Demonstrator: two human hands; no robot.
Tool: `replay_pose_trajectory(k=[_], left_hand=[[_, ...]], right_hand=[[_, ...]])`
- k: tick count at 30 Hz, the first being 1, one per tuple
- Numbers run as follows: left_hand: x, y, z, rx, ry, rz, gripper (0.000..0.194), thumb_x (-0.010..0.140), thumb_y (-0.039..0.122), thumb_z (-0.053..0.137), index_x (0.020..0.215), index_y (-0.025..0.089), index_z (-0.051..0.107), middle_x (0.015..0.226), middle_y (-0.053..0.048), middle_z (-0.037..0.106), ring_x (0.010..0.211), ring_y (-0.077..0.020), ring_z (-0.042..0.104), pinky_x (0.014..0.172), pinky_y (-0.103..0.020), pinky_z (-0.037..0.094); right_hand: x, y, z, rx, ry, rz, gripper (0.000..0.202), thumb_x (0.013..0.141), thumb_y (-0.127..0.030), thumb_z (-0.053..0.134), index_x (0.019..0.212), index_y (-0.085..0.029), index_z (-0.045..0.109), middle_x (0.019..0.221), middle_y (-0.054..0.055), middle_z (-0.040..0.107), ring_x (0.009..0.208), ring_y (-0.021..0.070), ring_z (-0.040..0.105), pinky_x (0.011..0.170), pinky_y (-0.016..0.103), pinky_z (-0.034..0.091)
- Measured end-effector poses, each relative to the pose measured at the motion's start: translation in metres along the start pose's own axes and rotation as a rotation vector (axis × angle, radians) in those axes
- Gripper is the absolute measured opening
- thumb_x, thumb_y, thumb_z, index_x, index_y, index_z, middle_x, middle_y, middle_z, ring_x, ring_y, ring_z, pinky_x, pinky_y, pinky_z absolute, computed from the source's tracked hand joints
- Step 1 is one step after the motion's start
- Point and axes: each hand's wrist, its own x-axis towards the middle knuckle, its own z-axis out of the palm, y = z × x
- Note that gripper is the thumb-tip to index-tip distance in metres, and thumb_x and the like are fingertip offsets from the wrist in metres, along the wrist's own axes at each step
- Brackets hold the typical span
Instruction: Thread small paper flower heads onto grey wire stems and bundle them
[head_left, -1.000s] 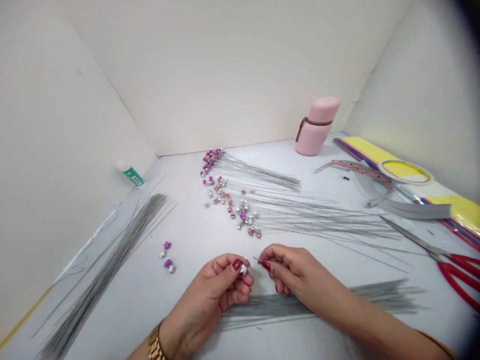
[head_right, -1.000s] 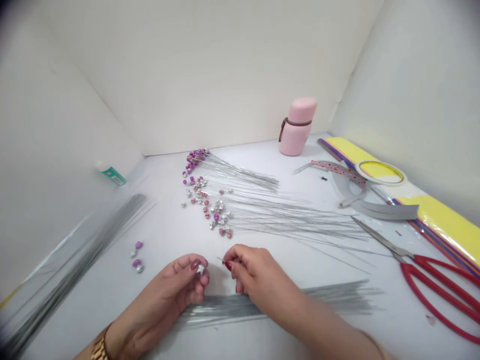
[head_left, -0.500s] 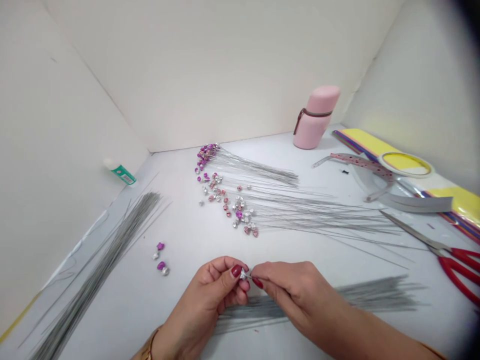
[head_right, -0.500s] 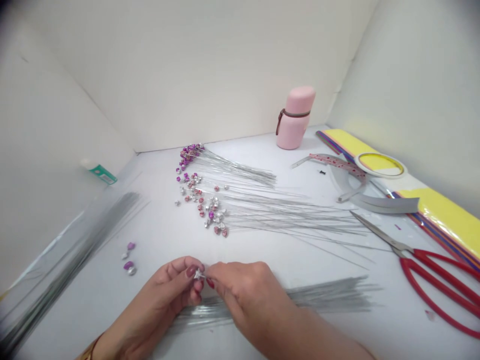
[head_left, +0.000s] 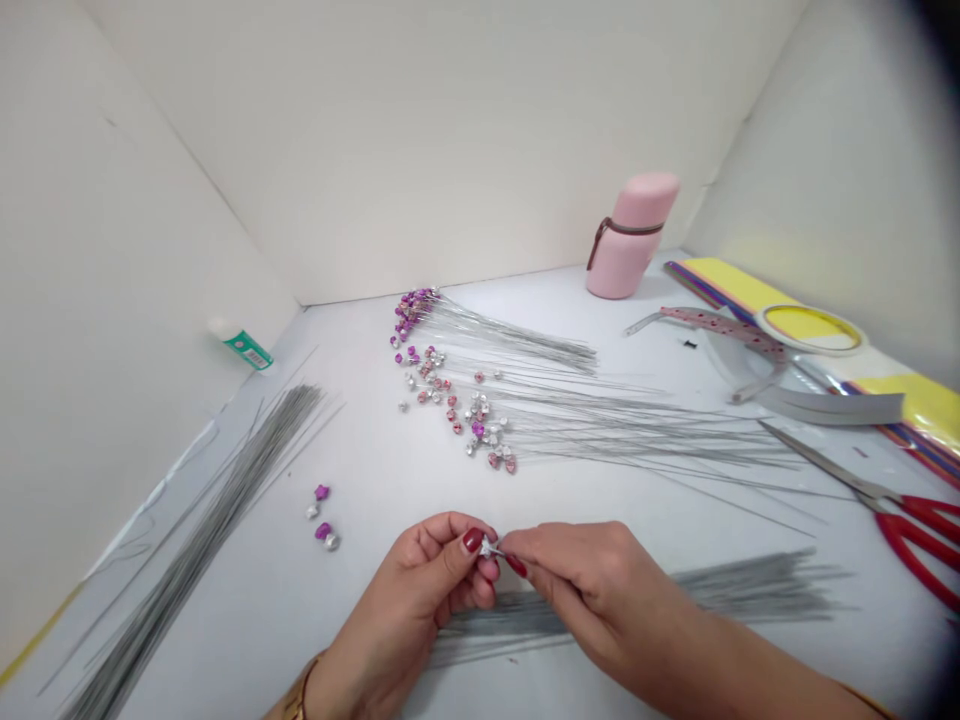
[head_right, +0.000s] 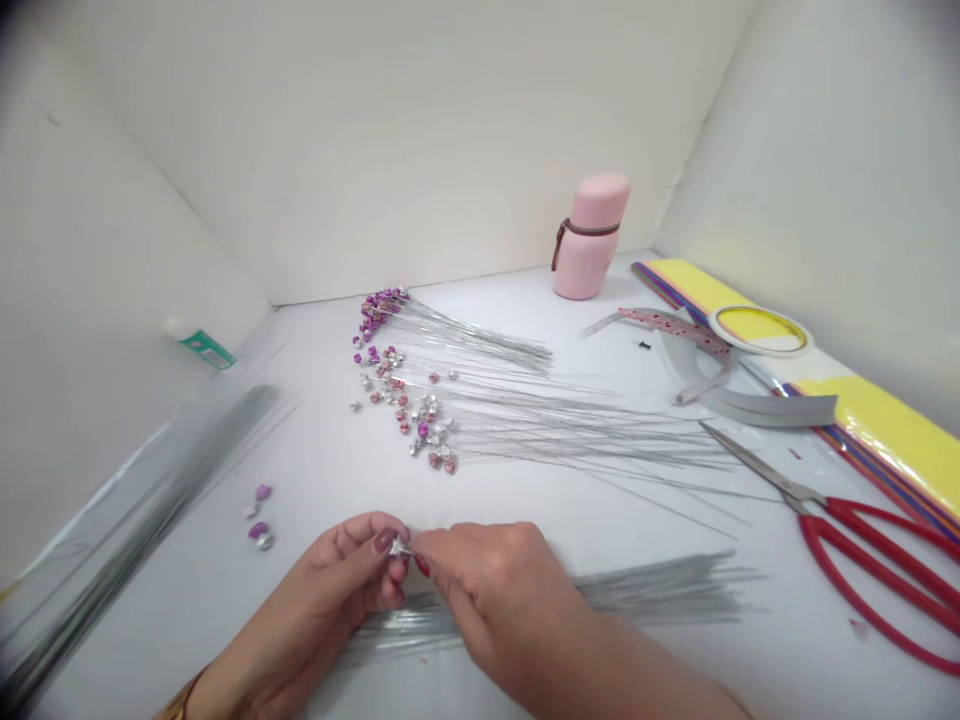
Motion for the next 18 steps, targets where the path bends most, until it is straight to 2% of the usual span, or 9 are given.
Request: replay_pose_trajectory(k=[7, 11, 13, 16, 18], left_hand=[[0.001, 0.0, 0.003, 0.054, 0.023, 0.022, 0.012, 0.077, 0.023, 0.058, 0.074, 0.011, 0.06, 0.064, -0.001, 0.06, 0.055, -0.005, 0.05, 0.059, -0.016, 0.042], [0.001, -0.001, 0.004, 0.3, 0.126, 0.176, 0.013, 0.073, 0.025, 0.062, 0.07, 0.013, 0.062, 0.058, 0.0, 0.06, 0.057, -0.0082, 0.052, 0.058, -0.017, 0.042], [0.0, -0.003, 0.004, 0.426, 0.166, 0.253, 0.012, 0.072, 0.027, 0.063, 0.07, 0.015, 0.064, 0.056, 0.001, 0.06, 0.057, -0.0103, 0.054, 0.058, -0.019, 0.042], [-0.001, -0.007, 0.004, 0.56, 0.229, 0.331, 0.012, 0.071, 0.028, 0.062, 0.074, 0.017, 0.065, 0.058, 0.0, 0.062, 0.058, -0.0128, 0.056, 0.057, -0.021, 0.043], [-0.003, -0.009, 0.004, 0.639, 0.253, 0.381, 0.011, 0.072, 0.028, 0.061, 0.074, 0.018, 0.066, 0.06, -0.001, 0.063, 0.059, -0.0139, 0.056, 0.057, -0.021, 0.044]], right_hand=[[0.0, -0.001, -0.001, 0.013, -0.017, 0.025, 0.025, 0.084, -0.008, 0.035, 0.084, -0.022, 0.055, 0.074, -0.002, 0.061, 0.065, 0.0107, 0.054, 0.062, 0.02, 0.037], [-0.001, -0.003, 0.0, -0.079, -0.011, 0.039, 0.025, 0.085, -0.01, 0.034, 0.085, -0.022, 0.056, 0.073, -0.001, 0.062, 0.064, 0.0119, 0.055, 0.06, 0.021, 0.036], [-0.003, -0.003, 0.004, -0.221, 0.046, -0.007, 0.025, 0.082, -0.008, 0.035, 0.081, -0.02, 0.057, 0.064, 0.001, 0.06, 0.057, 0.0132, 0.053, 0.055, 0.023, 0.034], [-0.005, -0.004, 0.01, -0.467, 0.178, -0.161, 0.025, 0.077, -0.005, 0.035, 0.072, -0.017, 0.056, 0.057, 0.003, 0.056, 0.048, 0.015, 0.047, 0.049, 0.027, 0.028], [-0.005, -0.005, 0.012, -0.487, 0.204, -0.195, 0.025, 0.076, -0.005, 0.035, 0.069, -0.016, 0.056, 0.056, 0.004, 0.056, 0.047, 0.0151, 0.045, 0.047, 0.028, 0.027]])
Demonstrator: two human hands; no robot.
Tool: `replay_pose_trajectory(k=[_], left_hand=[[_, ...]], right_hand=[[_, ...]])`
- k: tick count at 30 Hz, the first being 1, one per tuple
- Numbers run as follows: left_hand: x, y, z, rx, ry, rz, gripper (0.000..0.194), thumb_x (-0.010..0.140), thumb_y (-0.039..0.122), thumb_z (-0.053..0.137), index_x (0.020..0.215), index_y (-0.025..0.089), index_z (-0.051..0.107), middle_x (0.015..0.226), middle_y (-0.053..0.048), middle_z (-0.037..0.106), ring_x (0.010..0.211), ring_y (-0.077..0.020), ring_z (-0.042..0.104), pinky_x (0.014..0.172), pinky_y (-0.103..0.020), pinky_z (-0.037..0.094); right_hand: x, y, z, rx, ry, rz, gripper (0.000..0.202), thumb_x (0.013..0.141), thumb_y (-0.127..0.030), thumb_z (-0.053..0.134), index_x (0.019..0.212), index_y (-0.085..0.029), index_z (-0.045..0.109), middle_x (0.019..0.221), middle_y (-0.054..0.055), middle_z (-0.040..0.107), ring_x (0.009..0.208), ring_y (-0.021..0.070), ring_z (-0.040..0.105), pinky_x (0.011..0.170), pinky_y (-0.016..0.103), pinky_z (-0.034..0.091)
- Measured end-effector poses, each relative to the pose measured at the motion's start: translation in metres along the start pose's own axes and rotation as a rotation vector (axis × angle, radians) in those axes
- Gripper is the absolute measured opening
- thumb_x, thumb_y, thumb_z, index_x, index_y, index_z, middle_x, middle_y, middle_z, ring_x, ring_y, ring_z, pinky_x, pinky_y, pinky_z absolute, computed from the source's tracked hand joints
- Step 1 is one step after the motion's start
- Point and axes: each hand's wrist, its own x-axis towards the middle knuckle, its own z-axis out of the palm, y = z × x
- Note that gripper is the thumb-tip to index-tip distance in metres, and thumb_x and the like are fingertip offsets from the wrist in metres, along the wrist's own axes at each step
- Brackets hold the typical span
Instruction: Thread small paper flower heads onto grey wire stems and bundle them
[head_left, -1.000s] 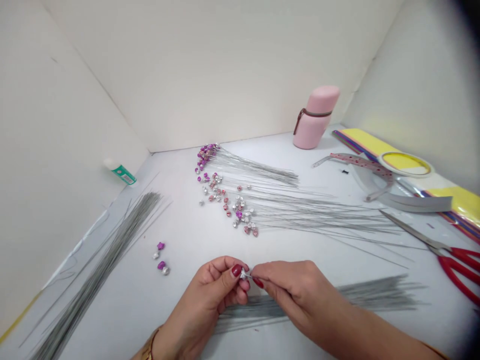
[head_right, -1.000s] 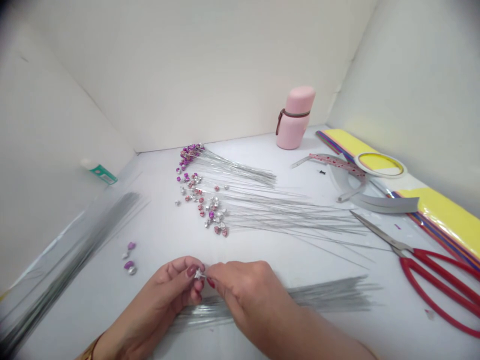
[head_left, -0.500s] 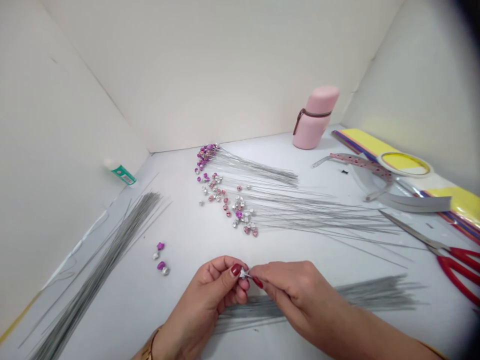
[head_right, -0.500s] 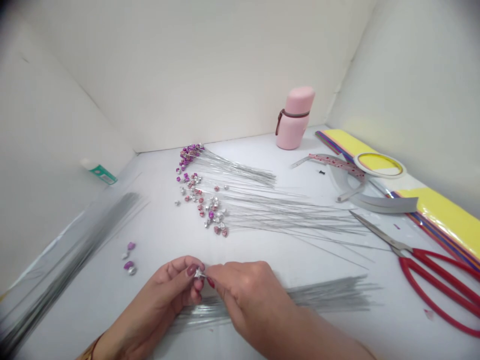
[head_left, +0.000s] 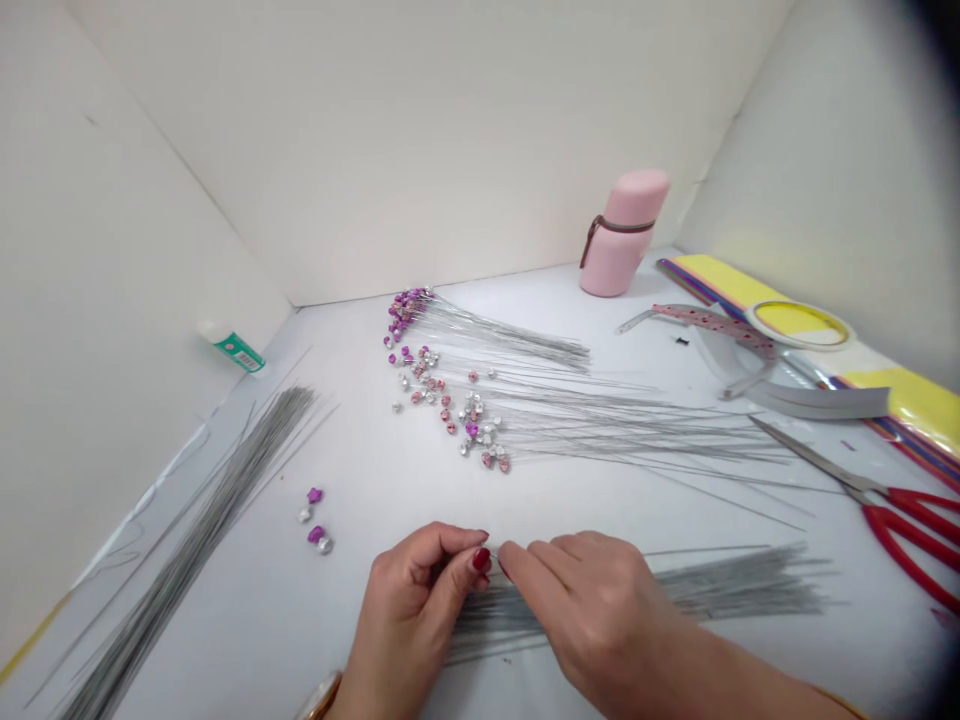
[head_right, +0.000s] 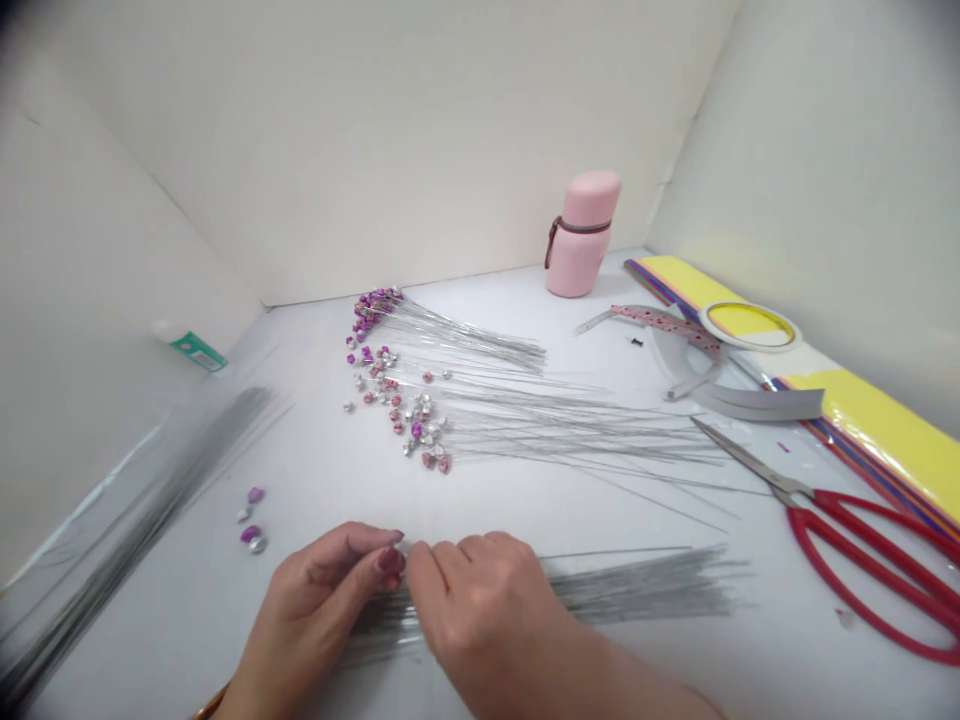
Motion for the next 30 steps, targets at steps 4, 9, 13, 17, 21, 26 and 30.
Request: replay_pose_trajectory(k=[4, 9, 13, 17, 21, 26, 30], left_hand=[[-0.002, 0.001, -0.002, 0.079, -0.041, 0.062, 0.012, 0.073, 0.027, 0.059, 0.071, 0.018, 0.066, 0.061, -0.002, 0.063, 0.058, -0.0145, 0.056, 0.056, -0.021, 0.044], [0.0, 0.004, -0.007, -0.064, -0.117, -0.037, 0.011, 0.074, 0.027, 0.059, 0.072, 0.017, 0.065, 0.061, -0.002, 0.063, 0.059, -0.0135, 0.057, 0.058, -0.021, 0.045], [0.003, 0.005, -0.007, -0.138, -0.158, -0.106, 0.013, 0.075, 0.027, 0.059, 0.069, 0.016, 0.064, 0.059, -0.001, 0.062, 0.058, -0.012, 0.054, 0.058, -0.021, 0.044], [0.001, 0.008, -0.008, -0.047, -0.161, -0.027, 0.013, 0.074, 0.026, 0.059, 0.07, 0.016, 0.066, 0.059, -0.003, 0.063, 0.057, -0.0137, 0.056, 0.055, -0.021, 0.044], [-0.001, 0.013, -0.01, 0.033, -0.184, 0.07, 0.013, 0.073, 0.025, 0.059, 0.068, 0.017, 0.068, 0.062, -0.005, 0.066, 0.058, -0.0157, 0.058, 0.056, -0.022, 0.044], [0.001, 0.009, -0.008, -0.155, -0.188, -0.17, 0.017, 0.073, 0.03, 0.06, 0.065, 0.015, 0.063, 0.056, -0.001, 0.06, 0.052, -0.0103, 0.052, 0.052, -0.019, 0.042], [-0.001, 0.009, -0.01, -0.096, -0.206, -0.122, 0.017, 0.075, 0.029, 0.058, 0.067, 0.016, 0.063, 0.058, -0.002, 0.061, 0.055, -0.0116, 0.053, 0.053, -0.02, 0.041]], right_hand=[[0.007, 0.001, -0.004, 0.477, -0.179, 0.273, 0.025, 0.083, -0.013, 0.034, 0.072, -0.015, 0.056, 0.057, 0.001, 0.056, 0.05, 0.0121, 0.048, 0.048, 0.023, 0.033], [0.011, 0.001, -0.006, 0.772, -0.252, 0.383, 0.03, 0.087, -0.016, 0.029, 0.082, -0.014, 0.059, 0.063, 0.001, 0.059, 0.057, 0.0118, 0.053, 0.052, 0.02, 0.038], [0.004, -0.001, -0.001, 0.206, -0.125, 0.051, 0.032, 0.079, -0.007, 0.03, 0.075, -0.012, 0.061, 0.061, 0.007, 0.057, 0.053, 0.0158, 0.049, 0.051, 0.027, 0.036], [0.006, 0.0, -0.004, 0.508, -0.216, 0.234, 0.027, 0.081, -0.012, 0.033, 0.077, -0.013, 0.06, 0.06, 0.003, 0.056, 0.052, 0.0131, 0.047, 0.051, 0.024, 0.036], [0.012, 0.002, -0.009, 0.982, -0.343, 0.518, 0.027, 0.087, -0.024, 0.033, 0.079, -0.015, 0.057, 0.051, -0.004, 0.047, 0.045, 0.0088, 0.04, 0.044, 0.018, 0.033], [0.006, 0.001, -0.004, 0.323, -0.145, 0.074, 0.032, 0.081, -0.009, 0.029, 0.078, -0.012, 0.061, 0.062, 0.006, 0.056, 0.054, 0.015, 0.047, 0.052, 0.027, 0.034], [0.006, 0.0, -0.005, 0.537, -0.203, 0.192, 0.027, 0.081, -0.011, 0.032, 0.075, -0.013, 0.059, 0.062, 0.004, 0.056, 0.055, 0.0131, 0.047, 0.053, 0.024, 0.035]])
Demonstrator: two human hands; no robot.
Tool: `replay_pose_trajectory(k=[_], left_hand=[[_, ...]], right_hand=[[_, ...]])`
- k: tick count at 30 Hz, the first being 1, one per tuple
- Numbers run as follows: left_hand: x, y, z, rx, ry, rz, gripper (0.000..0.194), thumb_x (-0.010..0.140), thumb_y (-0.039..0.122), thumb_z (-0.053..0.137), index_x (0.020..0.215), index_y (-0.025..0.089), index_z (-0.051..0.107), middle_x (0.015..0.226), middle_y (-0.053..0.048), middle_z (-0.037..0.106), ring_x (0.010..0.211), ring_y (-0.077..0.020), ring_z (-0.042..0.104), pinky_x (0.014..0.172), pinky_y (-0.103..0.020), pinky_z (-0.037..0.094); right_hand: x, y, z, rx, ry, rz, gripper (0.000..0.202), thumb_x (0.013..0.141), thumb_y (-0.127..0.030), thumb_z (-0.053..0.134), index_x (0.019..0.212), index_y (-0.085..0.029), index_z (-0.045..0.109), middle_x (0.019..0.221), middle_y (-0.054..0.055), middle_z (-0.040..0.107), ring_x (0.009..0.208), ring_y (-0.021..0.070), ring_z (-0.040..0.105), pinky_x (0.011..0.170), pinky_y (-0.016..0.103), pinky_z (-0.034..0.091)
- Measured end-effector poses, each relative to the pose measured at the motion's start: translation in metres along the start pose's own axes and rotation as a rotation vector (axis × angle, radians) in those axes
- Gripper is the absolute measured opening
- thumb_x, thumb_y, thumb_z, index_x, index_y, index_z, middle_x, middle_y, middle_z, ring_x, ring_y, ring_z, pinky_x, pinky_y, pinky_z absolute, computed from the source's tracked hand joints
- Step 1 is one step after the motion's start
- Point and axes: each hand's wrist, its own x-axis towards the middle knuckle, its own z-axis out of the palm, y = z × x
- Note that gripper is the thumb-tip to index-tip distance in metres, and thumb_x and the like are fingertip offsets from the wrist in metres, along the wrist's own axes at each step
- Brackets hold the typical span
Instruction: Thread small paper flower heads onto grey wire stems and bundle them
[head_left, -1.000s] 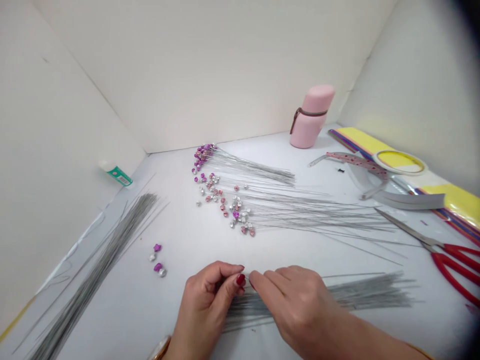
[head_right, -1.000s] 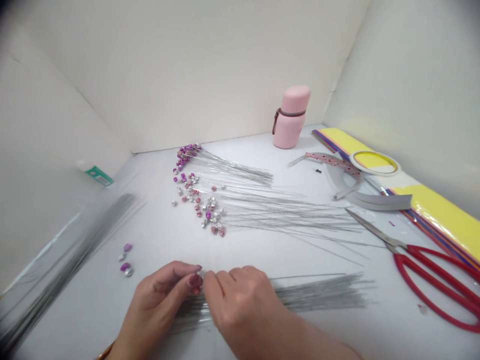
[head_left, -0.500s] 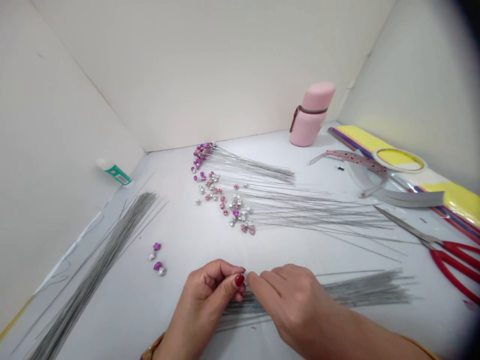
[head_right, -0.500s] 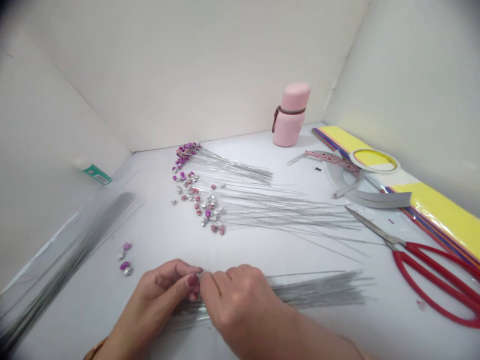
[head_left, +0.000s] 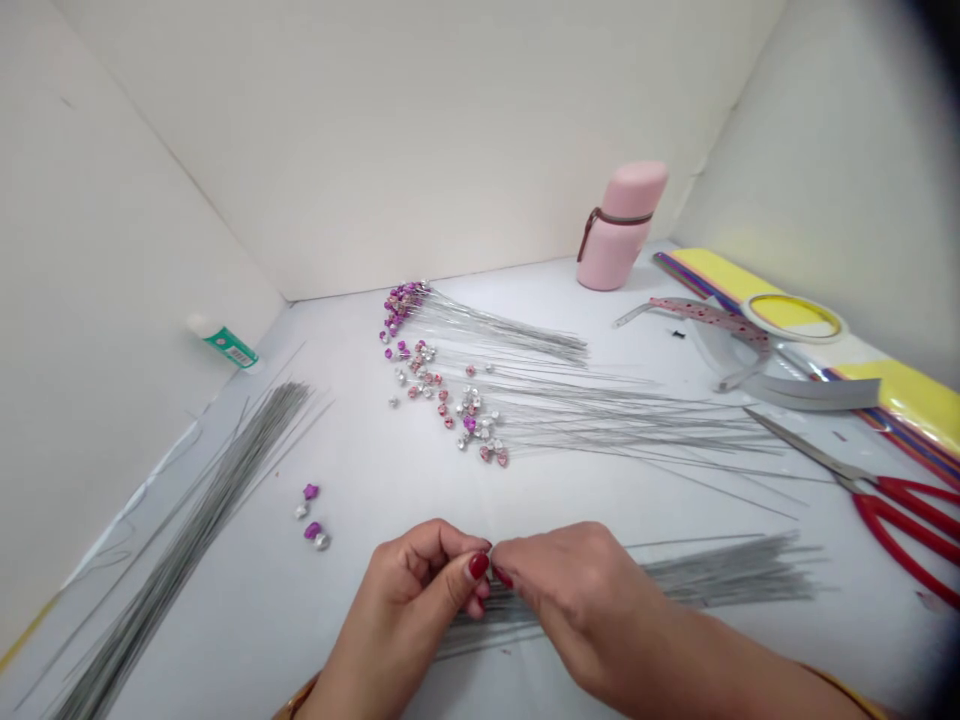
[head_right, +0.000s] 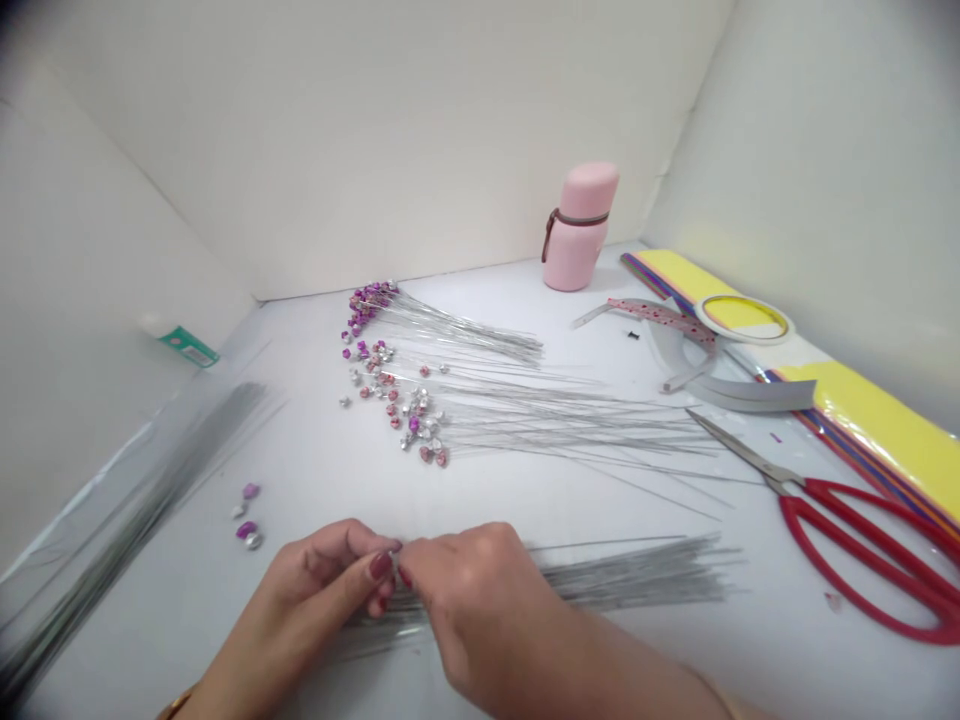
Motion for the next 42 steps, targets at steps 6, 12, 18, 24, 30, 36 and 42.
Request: replay_pose_trajectory(k=[6, 12, 18, 24, 30, 36, 42], left_hand=[[-0.003, 0.005, 0.0, 0.152, -0.008, 0.176, 0.013, 0.074, 0.025, 0.059, 0.069, 0.017, 0.067, 0.063, -0.004, 0.064, 0.06, -0.0147, 0.056, 0.058, -0.022, 0.042], [0.011, -0.002, -0.003, -0.189, 0.263, 0.02, 0.013, 0.072, 0.029, 0.062, 0.072, 0.016, 0.062, 0.058, 0.002, 0.058, 0.055, -0.0086, 0.05, 0.057, -0.018, 0.04], [0.016, -0.005, -0.005, -0.19, 0.251, 0.028, 0.016, 0.073, 0.03, 0.061, 0.076, 0.014, 0.06, 0.061, 0.002, 0.057, 0.059, -0.009, 0.05, 0.059, -0.017, 0.04], [0.015, -0.008, -0.007, -0.241, 0.248, 0.031, 0.017, 0.076, 0.03, 0.057, 0.081, 0.014, 0.059, 0.067, 0.0, 0.057, 0.061, -0.0085, 0.049, 0.062, -0.018, 0.04], [0.018, -0.01, -0.008, -0.268, 0.244, 0.025, 0.016, 0.077, 0.03, 0.057, 0.081, 0.015, 0.059, 0.067, 0.001, 0.057, 0.06, -0.0072, 0.049, 0.062, -0.017, 0.04], [0.018, -0.011, -0.007, -0.236, 0.247, 0.021, 0.015, 0.077, 0.031, 0.057, 0.081, 0.016, 0.059, 0.066, 0.002, 0.058, 0.061, -0.0071, 0.049, 0.062, -0.017, 0.04], [0.019, -0.014, -0.014, -0.175, 0.295, 0.072, 0.016, 0.078, 0.032, 0.056, 0.083, 0.017, 0.059, 0.068, 0.001, 0.059, 0.065, -0.0079, 0.051, 0.065, -0.018, 0.041]], right_hand=[[0.007, -0.001, -0.012, 0.544, -0.135, 0.315, 0.021, 0.084, -0.024, 0.041, 0.077, -0.015, 0.059, 0.052, -0.005, 0.044, 0.046, 0.0074, 0.035, 0.044, 0.018, 0.028], [0.008, 0.014, -0.02, -0.075, 0.083, 0.031, 0.024, 0.087, -0.015, 0.037, 0.083, -0.018, 0.061, 0.067, -0.001, 0.057, 0.061, 0.0104, 0.05, 0.06, 0.02, 0.036], [0.01, 0.023, -0.014, -0.238, 0.172, 0.057, 0.02, 0.085, -0.015, 0.043, 0.095, -0.022, 0.059, 0.094, 0.003, 0.054, 0.074, 0.0118, 0.054, 0.066, 0.022, 0.04], [0.005, 0.021, -0.026, -0.379, -0.053, 0.048, 0.007, 0.082, -0.019, 0.051, 0.079, -0.019, 0.057, 0.079, 0.0, 0.054, 0.065, 0.011, 0.053, 0.059, 0.022, 0.038], [-0.003, 0.014, -0.024, -0.726, -0.234, -0.109, 0.014, 0.072, -0.004, 0.052, 0.072, -0.018, 0.051, 0.072, 0.001, 0.053, 0.059, 0.0138, 0.048, 0.048, 0.025, 0.028], [-0.005, 0.006, -0.021, -0.833, -0.257, -0.12, 0.016, 0.067, -0.003, 0.053, 0.072, -0.018, 0.05, 0.068, 0.003, 0.052, 0.057, 0.0164, 0.047, 0.045, 0.027, 0.022], [-0.001, 0.013, -0.029, -0.832, -0.202, -0.048, 0.018, 0.066, -0.001, 0.051, 0.07, -0.018, 0.05, 0.07, 0.003, 0.053, 0.06, 0.0169, 0.047, 0.046, 0.027, 0.023]])
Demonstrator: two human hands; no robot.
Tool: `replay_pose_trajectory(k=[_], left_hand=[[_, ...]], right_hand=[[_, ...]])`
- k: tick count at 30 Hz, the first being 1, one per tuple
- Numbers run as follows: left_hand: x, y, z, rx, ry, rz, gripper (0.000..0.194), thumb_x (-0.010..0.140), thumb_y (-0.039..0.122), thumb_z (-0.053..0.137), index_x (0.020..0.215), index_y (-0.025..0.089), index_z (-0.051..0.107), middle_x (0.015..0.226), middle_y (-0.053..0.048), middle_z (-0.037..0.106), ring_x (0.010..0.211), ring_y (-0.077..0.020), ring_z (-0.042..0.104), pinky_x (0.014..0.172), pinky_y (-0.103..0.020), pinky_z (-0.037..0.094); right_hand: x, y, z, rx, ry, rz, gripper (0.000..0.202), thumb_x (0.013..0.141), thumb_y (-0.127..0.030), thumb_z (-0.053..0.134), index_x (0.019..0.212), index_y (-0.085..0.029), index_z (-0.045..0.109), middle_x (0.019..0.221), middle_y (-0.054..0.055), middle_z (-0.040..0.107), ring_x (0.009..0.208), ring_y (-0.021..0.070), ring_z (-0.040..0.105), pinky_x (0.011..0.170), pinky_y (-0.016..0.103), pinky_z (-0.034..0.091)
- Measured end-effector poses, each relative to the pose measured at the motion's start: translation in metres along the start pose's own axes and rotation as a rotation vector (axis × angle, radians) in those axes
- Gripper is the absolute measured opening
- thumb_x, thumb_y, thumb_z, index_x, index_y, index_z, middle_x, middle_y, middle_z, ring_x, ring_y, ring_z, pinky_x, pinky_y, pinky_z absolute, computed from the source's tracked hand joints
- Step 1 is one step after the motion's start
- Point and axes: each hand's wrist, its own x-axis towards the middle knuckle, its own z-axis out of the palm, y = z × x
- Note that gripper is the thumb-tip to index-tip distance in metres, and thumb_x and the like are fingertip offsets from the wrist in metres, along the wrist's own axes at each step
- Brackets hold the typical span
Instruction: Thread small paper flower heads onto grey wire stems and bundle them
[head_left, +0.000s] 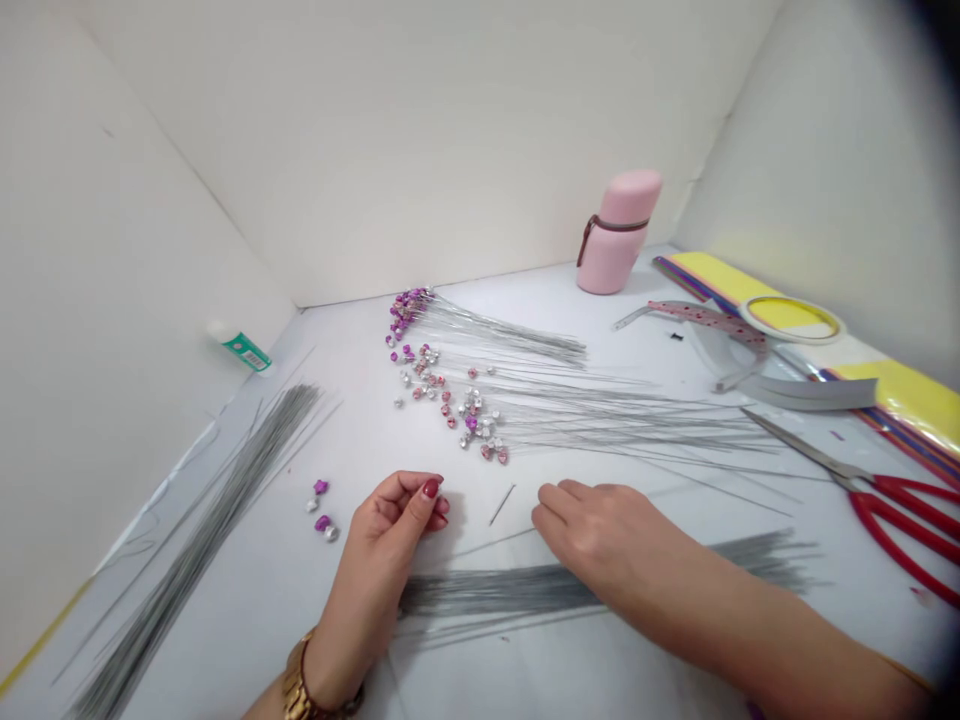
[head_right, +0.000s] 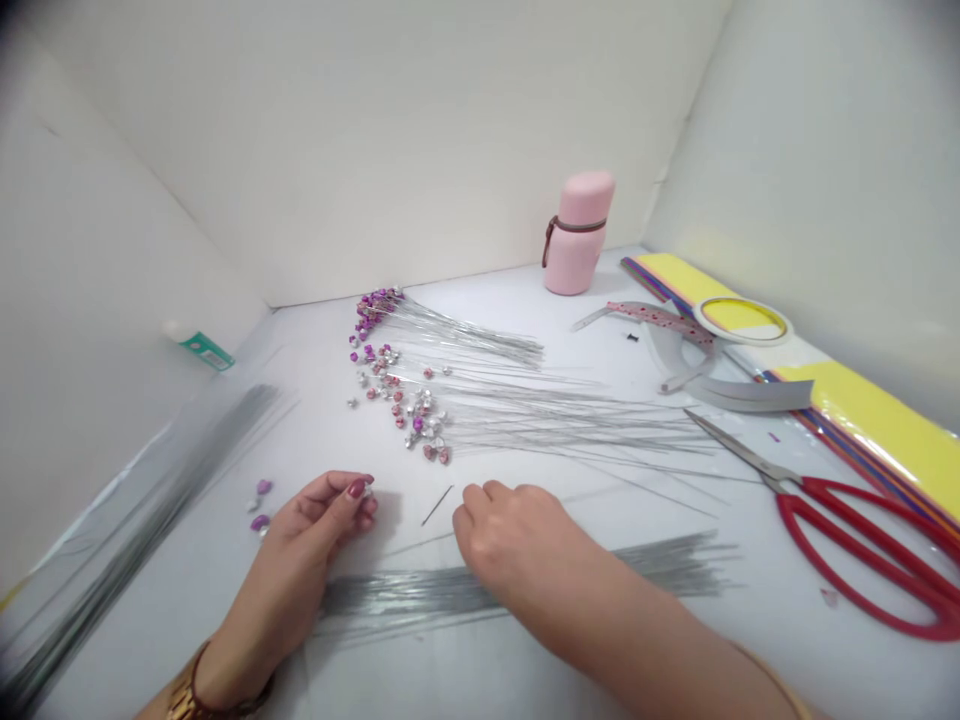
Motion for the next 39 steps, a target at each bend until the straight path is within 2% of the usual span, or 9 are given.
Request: replay_pose_trajectory(k=[4, 9, 13, 17, 22, 26, 31, 35, 39], left_hand=[[0.003, 0.0, -0.004, 0.041, 0.066, 0.069, 0.017, 0.077, 0.033, 0.056, 0.085, 0.018, 0.058, 0.071, 0.001, 0.06, 0.071, -0.0088, 0.053, 0.07, -0.018, 0.041], [0.002, 0.001, -0.002, 0.034, 0.041, 0.058, 0.018, 0.078, 0.034, 0.055, 0.085, 0.018, 0.058, 0.072, 0.001, 0.061, 0.072, -0.0093, 0.055, 0.071, -0.019, 0.043], [0.0, -0.001, -0.001, 0.107, 0.036, 0.078, 0.018, 0.077, 0.034, 0.055, 0.084, 0.018, 0.058, 0.07, 0.0, 0.06, 0.069, -0.0104, 0.055, 0.061, -0.018, 0.044], [-0.001, -0.002, 0.002, 0.15, 0.017, 0.096, 0.017, 0.078, 0.034, 0.054, 0.082, 0.018, 0.059, 0.062, 0.003, 0.056, 0.057, -0.0082, 0.051, 0.049, -0.015, 0.042], [-0.01, -0.002, 0.015, 0.022, -0.113, -0.042, 0.016, 0.079, 0.032, 0.054, 0.081, 0.016, 0.057, 0.059, 0.004, 0.053, 0.05, -0.0053, 0.048, 0.049, -0.015, 0.041], [-0.016, -0.001, 0.022, -0.101, -0.216, -0.111, 0.014, 0.08, 0.029, 0.054, 0.08, 0.015, 0.056, 0.062, 0.002, 0.056, 0.056, -0.0067, 0.05, 0.055, -0.016, 0.043], [-0.014, 0.004, 0.016, -0.292, -0.125, -0.164, 0.013, 0.081, 0.027, 0.053, 0.08, 0.014, 0.057, 0.075, -0.001, 0.057, 0.068, -0.0075, 0.051, 0.063, -0.016, 0.045], [-0.013, 0.005, 0.013, -0.356, -0.11, -0.21, 0.014, 0.08, 0.027, 0.055, 0.081, 0.014, 0.059, 0.075, -0.001, 0.057, 0.067, -0.007, 0.051, 0.062, -0.016, 0.046], [-0.013, 0.004, 0.013, -0.379, -0.114, -0.215, 0.014, 0.079, 0.026, 0.056, 0.083, 0.014, 0.061, 0.075, -0.002, 0.059, 0.067, -0.0067, 0.052, 0.064, -0.016, 0.047]], right_hand=[[0.002, 0.004, -0.001, 0.024, -0.005, 0.064, 0.023, 0.067, 0.005, 0.047, 0.072, -0.017, 0.051, 0.074, 0.003, 0.055, 0.064, 0.0171, 0.05, 0.048, 0.026, 0.027], [0.002, 0.005, -0.002, 0.101, 0.01, 0.094, 0.026, 0.066, 0.007, 0.045, 0.074, -0.017, 0.048, 0.072, 0.001, 0.054, 0.06, 0.0138, 0.05, 0.049, 0.024, 0.028], [0.001, 0.006, 0.003, 0.143, 0.1, 0.108, 0.023, 0.07, 0.005, 0.044, 0.075, -0.018, 0.047, 0.07, -0.001, 0.052, 0.06, 0.013, 0.048, 0.052, 0.024, 0.029], [0.001, 0.006, 0.009, 0.152, 0.205, 0.097, 0.017, 0.078, -0.003, 0.045, 0.079, -0.019, 0.047, 0.071, -0.002, 0.051, 0.062, 0.0138, 0.045, 0.054, 0.025, 0.028], [0.004, -0.009, 0.013, 0.145, 0.309, 0.003, 0.016, 0.078, -0.007, 0.048, 0.069, -0.019, 0.046, 0.066, -0.001, 0.05, 0.064, 0.0157, 0.043, 0.055, 0.027, 0.026], [0.003, -0.019, 0.013, 0.187, 0.311, -0.051, 0.013, 0.079, -0.007, 0.047, 0.08, -0.019, 0.052, 0.064, -0.002, 0.05, 0.055, 0.0134, 0.042, 0.051, 0.027, 0.026], [-0.003, -0.011, 0.012, 0.167, 0.391, -0.04, 0.035, 0.082, -0.007, 0.04, 0.114, -0.018, 0.046, 0.06, -0.003, 0.048, 0.051, 0.0123, 0.044, 0.049, 0.026, 0.025], [-0.004, -0.007, 0.013, 0.155, 0.447, -0.032, 0.038, 0.083, -0.005, 0.034, 0.116, -0.019, 0.047, 0.058, -0.003, 0.047, 0.049, 0.0115, 0.044, 0.048, 0.026, 0.025], [-0.004, -0.008, 0.013, 0.16, 0.434, -0.022, 0.038, 0.082, -0.005, 0.033, 0.115, -0.018, 0.049, 0.058, -0.002, 0.049, 0.049, 0.0114, 0.045, 0.048, 0.026, 0.026]])
